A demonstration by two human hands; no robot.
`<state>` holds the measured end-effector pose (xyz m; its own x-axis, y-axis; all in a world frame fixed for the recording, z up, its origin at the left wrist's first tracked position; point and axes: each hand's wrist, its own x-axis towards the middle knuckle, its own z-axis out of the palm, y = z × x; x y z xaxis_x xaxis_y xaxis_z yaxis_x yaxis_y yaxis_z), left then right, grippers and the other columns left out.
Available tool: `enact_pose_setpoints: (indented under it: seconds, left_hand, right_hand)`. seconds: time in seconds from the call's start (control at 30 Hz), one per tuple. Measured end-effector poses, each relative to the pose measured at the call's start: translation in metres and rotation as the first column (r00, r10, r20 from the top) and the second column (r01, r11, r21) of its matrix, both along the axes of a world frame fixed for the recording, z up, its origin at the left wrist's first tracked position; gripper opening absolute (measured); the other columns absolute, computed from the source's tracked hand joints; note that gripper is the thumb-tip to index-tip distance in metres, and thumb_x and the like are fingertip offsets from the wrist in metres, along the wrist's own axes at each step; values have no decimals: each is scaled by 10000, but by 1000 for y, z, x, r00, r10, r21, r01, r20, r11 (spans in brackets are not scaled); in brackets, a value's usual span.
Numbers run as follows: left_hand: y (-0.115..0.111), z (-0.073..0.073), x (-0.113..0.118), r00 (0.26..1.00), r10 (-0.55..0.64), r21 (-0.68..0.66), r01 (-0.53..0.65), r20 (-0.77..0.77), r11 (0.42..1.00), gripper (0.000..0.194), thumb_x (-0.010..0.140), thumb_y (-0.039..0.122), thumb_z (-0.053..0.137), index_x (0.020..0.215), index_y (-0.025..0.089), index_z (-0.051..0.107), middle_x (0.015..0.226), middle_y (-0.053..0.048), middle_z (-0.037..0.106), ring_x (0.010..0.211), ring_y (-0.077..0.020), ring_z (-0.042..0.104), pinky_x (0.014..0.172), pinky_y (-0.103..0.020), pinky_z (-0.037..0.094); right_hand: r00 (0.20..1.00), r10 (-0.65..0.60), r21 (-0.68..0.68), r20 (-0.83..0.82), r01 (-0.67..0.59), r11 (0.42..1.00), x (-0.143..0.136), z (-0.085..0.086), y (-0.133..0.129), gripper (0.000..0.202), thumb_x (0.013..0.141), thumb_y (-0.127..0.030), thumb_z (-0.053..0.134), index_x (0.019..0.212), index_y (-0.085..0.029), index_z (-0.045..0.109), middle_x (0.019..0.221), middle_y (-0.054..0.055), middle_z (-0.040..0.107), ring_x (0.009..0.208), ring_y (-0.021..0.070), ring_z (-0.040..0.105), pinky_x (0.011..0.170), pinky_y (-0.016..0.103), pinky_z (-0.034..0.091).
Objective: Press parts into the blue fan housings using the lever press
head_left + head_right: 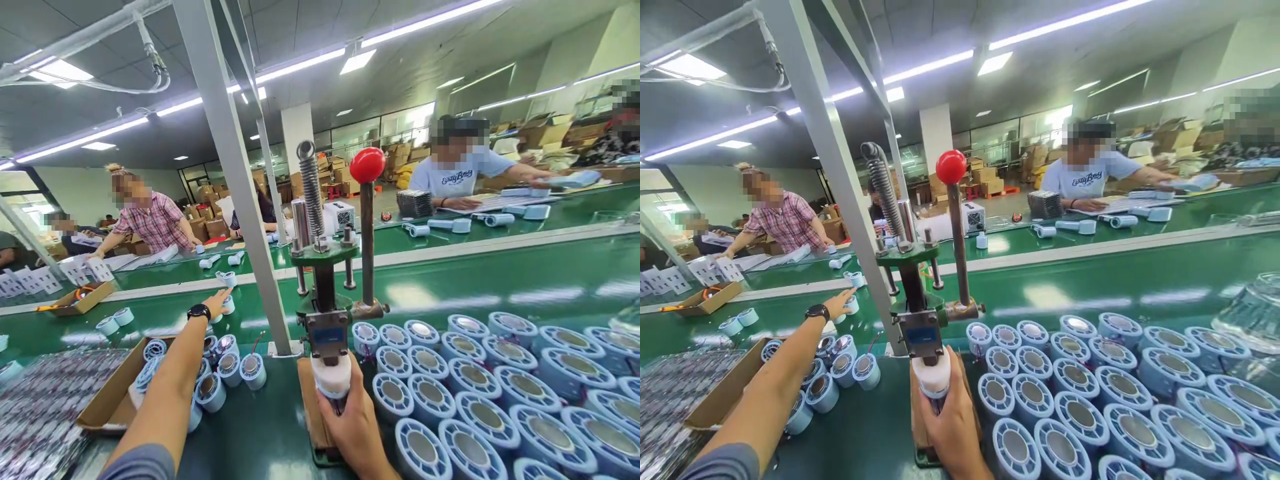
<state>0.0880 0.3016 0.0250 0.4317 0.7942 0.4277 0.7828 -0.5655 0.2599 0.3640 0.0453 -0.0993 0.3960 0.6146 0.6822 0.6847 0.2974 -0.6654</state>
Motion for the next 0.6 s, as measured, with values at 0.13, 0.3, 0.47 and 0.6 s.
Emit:
enact_pose_setpoints:
  seconds: [0.13, 0.3, 0.47, 0.6]
  left_hand:
    - [13, 4, 12, 991, 3, -88, -15, -134, 996, 313, 951, 384, 622, 1147, 140, 621, 1097, -67, 654, 929, -189, 661, 820, -377, 580]
    - [-6, 29, 26, 982, 3, -77, -18, -190, 997, 437, 929, 283, 612, 1337, 141, 541, 1235, -144, 597, 1103, -268, 612, 988, -445, 495]
    - [-132, 13, 17, 891, -258, -44, 261, -374, 964, 596, 942, 288, 570, 1497, 338, 357, 1352, -90, 523, 1127, -257, 605, 924, -359, 503]
    - [-226, -35, 17, 746, -352, -125, 344, -565, 931, 612, 881, 262, 693, 1432, 357, 445, 1212, -88, 607, 991, -254, 660, 785, -325, 521]
  right_hand:
    - [1000, 11, -11, -21, -11, 1000, 1, 0, 1, 661, 883, -376, 572, 1459, -150, 340, 1185, 151, 654, 1114, 270, 677, 939, 393, 581]
    - [986, 102, -42, -133, -108, 993, 4, 9, -4, 672, 844, -385, 631, 1425, -148, 393, 1158, 135, 665, 1064, 248, 689, 925, 362, 580]
    - [932, 121, 4, -341, -128, 992, 1, 10, -7, 706, 779, -470, 708, 1364, -157, 466, 1256, 140, 615, 1097, 239, 663, 939, 346, 563]
    - [916, 63, 49, -397, -47, 998, -2, 11, -6, 719, 729, -524, 733, 1288, -133, 508, 1272, 161, 589, 1120, 255, 637, 961, 368, 536]
